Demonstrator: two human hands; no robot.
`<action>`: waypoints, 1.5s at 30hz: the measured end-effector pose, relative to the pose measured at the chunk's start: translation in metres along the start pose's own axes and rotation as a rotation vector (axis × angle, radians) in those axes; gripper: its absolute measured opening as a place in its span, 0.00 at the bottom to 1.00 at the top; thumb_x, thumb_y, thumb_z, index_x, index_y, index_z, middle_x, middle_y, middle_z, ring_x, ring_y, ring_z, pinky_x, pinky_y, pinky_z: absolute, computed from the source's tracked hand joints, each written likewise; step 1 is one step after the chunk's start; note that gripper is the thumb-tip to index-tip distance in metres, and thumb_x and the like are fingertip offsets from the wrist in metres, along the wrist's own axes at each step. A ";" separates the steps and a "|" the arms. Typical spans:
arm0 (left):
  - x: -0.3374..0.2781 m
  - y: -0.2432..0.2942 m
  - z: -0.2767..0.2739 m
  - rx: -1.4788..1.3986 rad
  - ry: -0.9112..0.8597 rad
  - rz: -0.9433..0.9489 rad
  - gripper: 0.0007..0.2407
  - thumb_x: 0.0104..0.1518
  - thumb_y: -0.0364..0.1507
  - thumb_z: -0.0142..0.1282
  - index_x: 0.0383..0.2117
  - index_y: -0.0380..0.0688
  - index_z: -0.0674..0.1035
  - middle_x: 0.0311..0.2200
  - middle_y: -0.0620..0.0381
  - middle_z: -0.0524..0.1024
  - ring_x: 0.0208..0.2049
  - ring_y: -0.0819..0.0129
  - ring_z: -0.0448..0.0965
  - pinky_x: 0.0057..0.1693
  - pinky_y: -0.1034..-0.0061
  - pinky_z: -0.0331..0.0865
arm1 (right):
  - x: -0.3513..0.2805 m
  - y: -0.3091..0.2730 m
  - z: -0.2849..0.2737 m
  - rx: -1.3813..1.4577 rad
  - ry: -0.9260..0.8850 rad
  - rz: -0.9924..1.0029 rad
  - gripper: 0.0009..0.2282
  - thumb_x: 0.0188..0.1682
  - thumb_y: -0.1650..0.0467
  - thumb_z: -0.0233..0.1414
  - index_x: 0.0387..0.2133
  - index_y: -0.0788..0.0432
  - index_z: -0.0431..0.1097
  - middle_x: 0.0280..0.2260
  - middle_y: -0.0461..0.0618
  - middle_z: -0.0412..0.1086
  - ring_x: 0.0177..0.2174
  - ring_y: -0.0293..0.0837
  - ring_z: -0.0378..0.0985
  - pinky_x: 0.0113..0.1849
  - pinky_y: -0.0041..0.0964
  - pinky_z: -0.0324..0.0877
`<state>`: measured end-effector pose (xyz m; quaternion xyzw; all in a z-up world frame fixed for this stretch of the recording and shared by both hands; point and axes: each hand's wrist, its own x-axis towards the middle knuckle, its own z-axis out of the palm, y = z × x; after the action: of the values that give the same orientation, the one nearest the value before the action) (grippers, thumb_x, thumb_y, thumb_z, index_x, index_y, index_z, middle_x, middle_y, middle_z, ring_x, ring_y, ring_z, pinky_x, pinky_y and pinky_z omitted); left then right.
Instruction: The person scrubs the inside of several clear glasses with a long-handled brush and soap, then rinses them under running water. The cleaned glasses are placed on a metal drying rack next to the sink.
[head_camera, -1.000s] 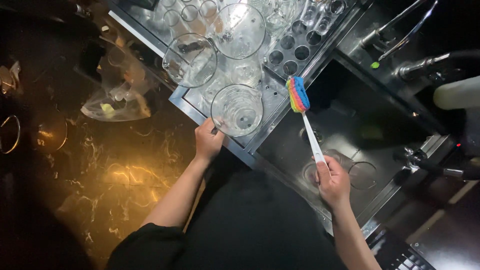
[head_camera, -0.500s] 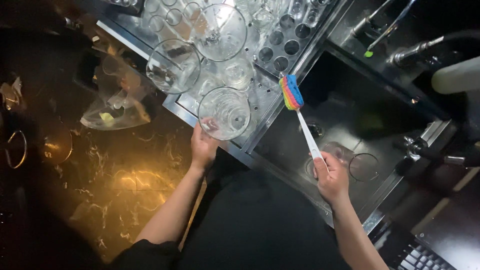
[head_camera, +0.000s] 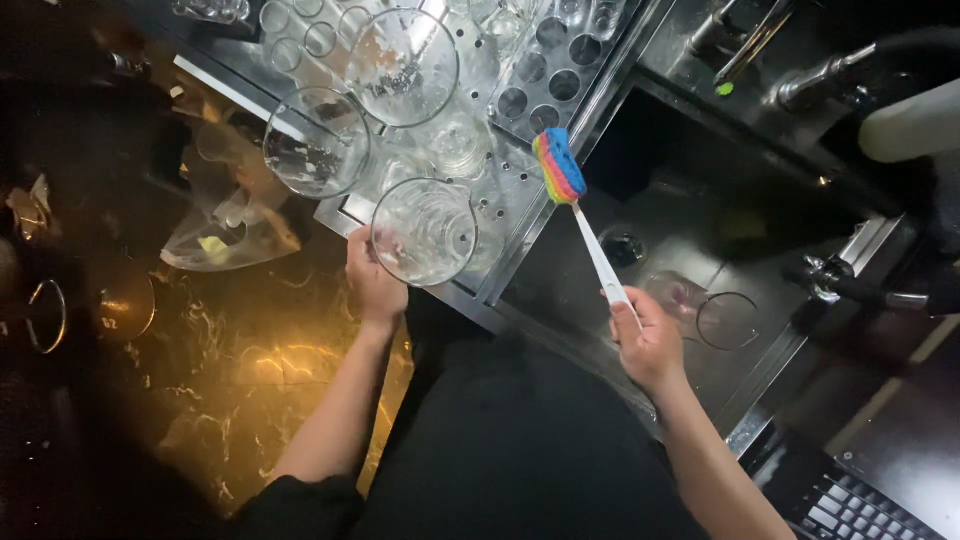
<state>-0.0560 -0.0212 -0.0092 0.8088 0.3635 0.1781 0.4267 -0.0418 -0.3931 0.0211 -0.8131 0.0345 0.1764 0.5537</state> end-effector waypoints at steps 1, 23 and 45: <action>-0.007 -0.004 0.001 -0.176 -0.021 0.054 0.06 0.65 0.37 0.54 0.35 0.53 0.79 0.28 0.55 0.79 0.36 0.59 0.81 0.50 0.65 0.72 | 0.003 0.002 0.006 0.095 -0.036 -0.030 0.14 0.58 0.61 0.47 0.42 0.57 0.76 0.13 0.49 0.67 0.16 0.43 0.68 0.27 0.37 0.68; -0.050 0.042 0.020 -0.349 -0.078 0.154 0.02 0.62 0.25 0.52 0.33 0.40 0.75 0.27 0.51 0.72 0.34 0.69 0.70 0.48 0.64 0.69 | 0.146 -0.067 0.123 0.325 -0.069 -0.143 0.00 0.44 0.73 0.61 0.27 0.56 0.79 0.19 0.50 0.74 0.19 0.37 0.78 0.22 0.28 0.74; -0.112 0.157 0.151 -0.183 -0.870 0.248 0.02 0.58 0.34 0.65 0.34 0.58 0.86 0.32 0.60 0.84 0.39 0.61 0.85 0.46 0.72 0.77 | 0.028 -0.005 -0.032 0.256 0.318 -0.131 0.19 0.48 0.77 0.63 0.17 0.58 0.57 0.34 0.57 0.79 0.23 0.37 0.78 0.28 0.28 0.71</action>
<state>0.0271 -0.2467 0.0355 0.8048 0.0339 -0.0970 0.5846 -0.0063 -0.4159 0.0270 -0.7541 0.0908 0.0035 0.6504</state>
